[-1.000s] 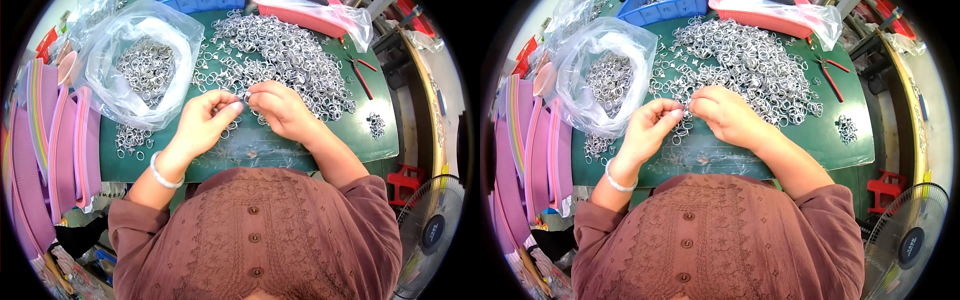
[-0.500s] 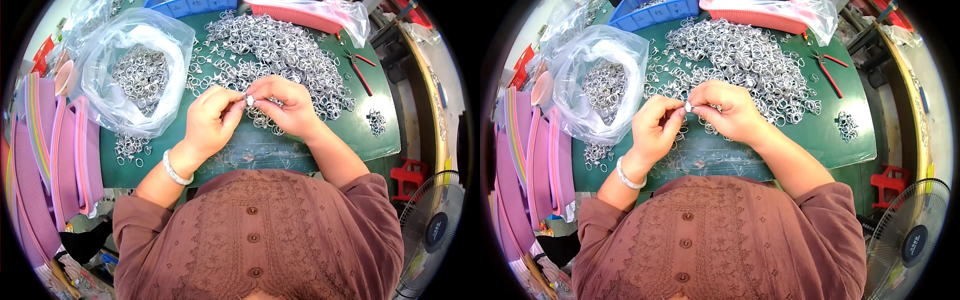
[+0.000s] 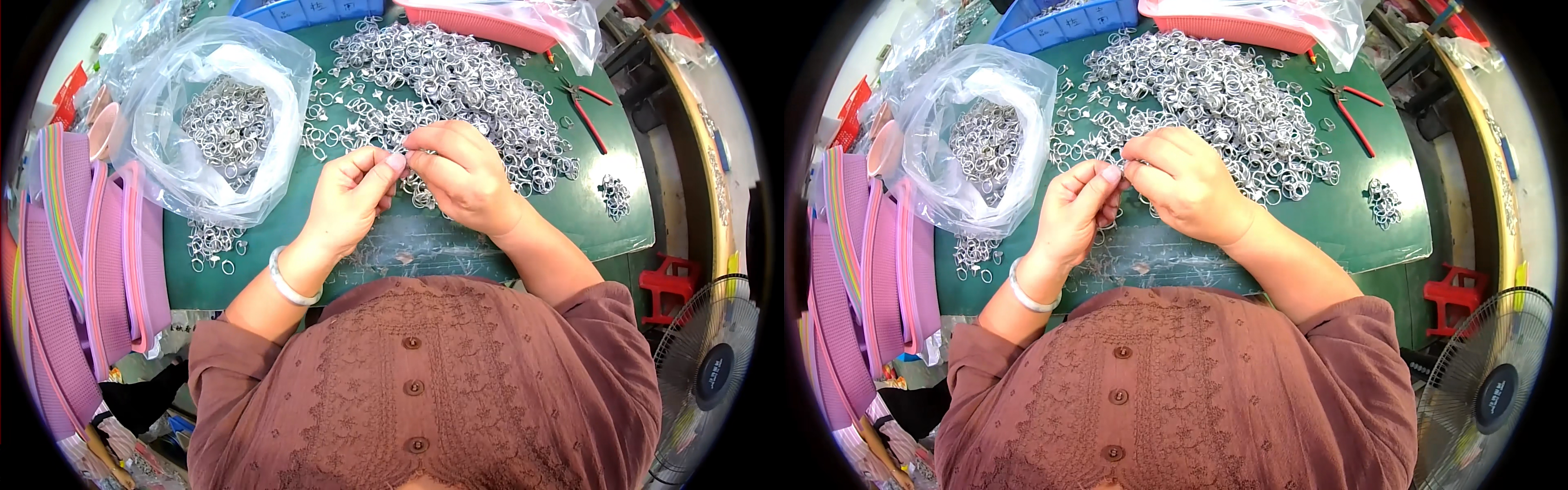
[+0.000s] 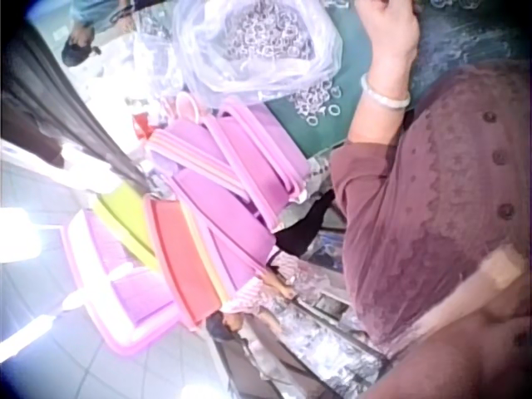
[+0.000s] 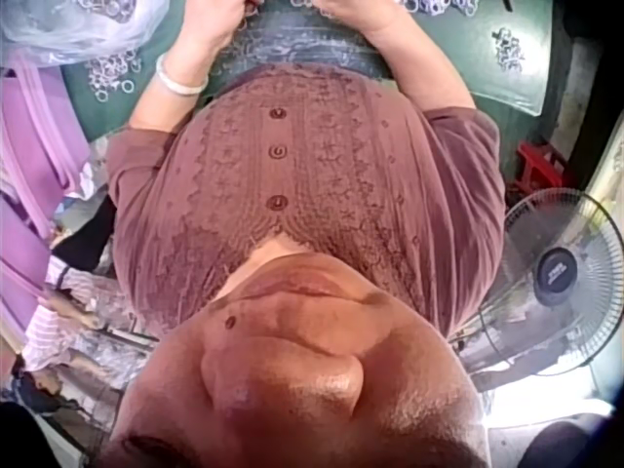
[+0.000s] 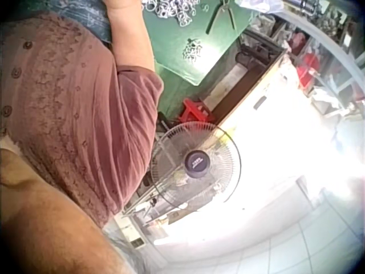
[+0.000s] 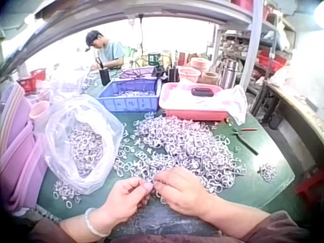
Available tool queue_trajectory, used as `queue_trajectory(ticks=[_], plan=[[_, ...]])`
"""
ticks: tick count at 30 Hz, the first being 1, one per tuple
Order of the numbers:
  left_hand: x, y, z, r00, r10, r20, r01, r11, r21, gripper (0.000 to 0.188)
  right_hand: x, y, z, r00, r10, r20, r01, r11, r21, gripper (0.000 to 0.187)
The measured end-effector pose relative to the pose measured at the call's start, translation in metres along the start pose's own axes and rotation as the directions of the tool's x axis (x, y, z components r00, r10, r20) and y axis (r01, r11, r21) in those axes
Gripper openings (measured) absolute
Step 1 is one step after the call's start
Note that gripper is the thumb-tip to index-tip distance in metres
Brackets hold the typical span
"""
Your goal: The person assembles metal keyrings by hand, picking up rings and small metal components from the table and threading them together.
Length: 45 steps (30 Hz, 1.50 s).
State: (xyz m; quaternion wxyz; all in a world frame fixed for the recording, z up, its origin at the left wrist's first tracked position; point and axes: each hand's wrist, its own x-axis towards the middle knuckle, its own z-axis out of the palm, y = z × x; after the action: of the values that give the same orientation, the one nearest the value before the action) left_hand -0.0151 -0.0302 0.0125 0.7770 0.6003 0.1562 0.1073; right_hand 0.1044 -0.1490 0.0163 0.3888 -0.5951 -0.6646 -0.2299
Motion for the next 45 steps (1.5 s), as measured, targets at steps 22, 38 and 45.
queue_trajectory(ticks=[22,38,45], plan=[[0.005,-0.015,-0.010,0.995,-0.069,0.074,0.084,0.971,-0.222,0.011,0.000,-0.003,0.003,0.987,0.158,0.002,-0.155,0.964,0.214,0.020],[0.012,-0.015,-0.029,0.998,0.053,-0.027,-0.056,0.986,-0.159,0.012,-0.001,-0.014,-0.010,0.828,0.126,0.547,-0.331,0.896,0.295,0.012],[0.013,-0.015,-0.035,0.993,0.116,-0.038,-0.121,0.976,-0.182,0.012,-0.009,-0.034,-0.012,0.713,0.124,0.690,-0.347,0.918,0.193,0.010]])
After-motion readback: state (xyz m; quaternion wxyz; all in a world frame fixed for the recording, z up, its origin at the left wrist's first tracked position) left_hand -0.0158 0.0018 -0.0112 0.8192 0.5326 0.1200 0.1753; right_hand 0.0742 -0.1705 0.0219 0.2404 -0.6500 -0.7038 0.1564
